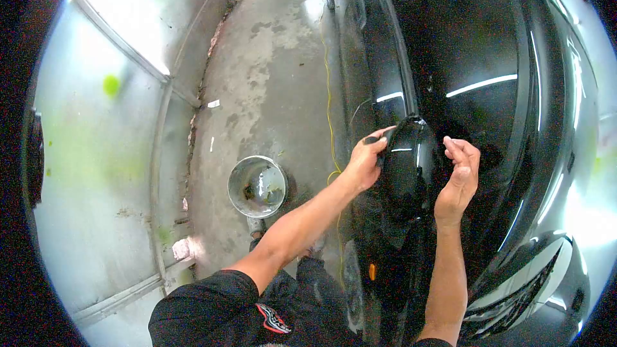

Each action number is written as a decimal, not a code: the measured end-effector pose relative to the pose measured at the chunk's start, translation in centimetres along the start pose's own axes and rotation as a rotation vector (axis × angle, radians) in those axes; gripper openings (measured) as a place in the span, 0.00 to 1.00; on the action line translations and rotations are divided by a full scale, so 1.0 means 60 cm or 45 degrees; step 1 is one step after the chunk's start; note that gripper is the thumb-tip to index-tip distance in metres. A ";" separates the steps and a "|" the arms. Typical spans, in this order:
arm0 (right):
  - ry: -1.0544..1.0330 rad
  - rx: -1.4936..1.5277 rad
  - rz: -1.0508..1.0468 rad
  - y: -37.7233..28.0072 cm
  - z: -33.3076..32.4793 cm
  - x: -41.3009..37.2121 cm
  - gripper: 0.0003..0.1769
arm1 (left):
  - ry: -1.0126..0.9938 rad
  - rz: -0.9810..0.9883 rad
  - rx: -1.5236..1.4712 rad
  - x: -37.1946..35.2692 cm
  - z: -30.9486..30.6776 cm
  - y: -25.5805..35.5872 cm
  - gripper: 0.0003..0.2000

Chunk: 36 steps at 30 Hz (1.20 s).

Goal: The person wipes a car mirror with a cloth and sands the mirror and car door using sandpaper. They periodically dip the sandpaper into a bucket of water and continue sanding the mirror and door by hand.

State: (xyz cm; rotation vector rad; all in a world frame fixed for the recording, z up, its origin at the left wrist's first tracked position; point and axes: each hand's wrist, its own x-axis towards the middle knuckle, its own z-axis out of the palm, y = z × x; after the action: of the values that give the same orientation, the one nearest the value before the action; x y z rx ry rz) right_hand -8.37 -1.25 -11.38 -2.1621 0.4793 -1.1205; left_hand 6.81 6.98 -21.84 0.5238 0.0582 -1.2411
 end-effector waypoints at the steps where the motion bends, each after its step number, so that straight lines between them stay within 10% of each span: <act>1: 0.007 0.004 0.006 -0.001 -0.001 0.000 0.40 | -0.047 0.002 0.022 0.013 -0.002 -0.002 0.18; 11: -0.008 0.026 -0.009 0.008 -0.002 -0.002 0.39 | 0.121 -0.137 -0.103 0.032 -0.032 -0.033 0.17; 20: -0.049 -0.022 -0.004 0.018 0.006 0.008 0.40 | 0.121 0.456 0.419 -0.045 -0.030 -0.082 0.19; 23: -0.020 -0.020 -0.011 0.024 0.006 0.007 0.40 | -0.143 -0.055 0.043 0.059 -0.011 -0.001 0.17; 30: 0.013 0.078 -0.036 0.050 0.009 0.009 0.39 | 0.185 -0.032 -0.062 -0.077 -0.041 -0.072 0.17; 36: -0.053 -0.119 -0.002 0.040 0.004 0.005 0.35 | 0.010 0.330 0.504 0.022 -0.025 -0.018 0.20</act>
State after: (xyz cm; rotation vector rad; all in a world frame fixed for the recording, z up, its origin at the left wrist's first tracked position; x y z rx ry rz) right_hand -8.09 -3.06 -12.95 -2.2624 0.5206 -1.0707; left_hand 6.60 6.19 -23.96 0.8513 -0.2474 -0.9973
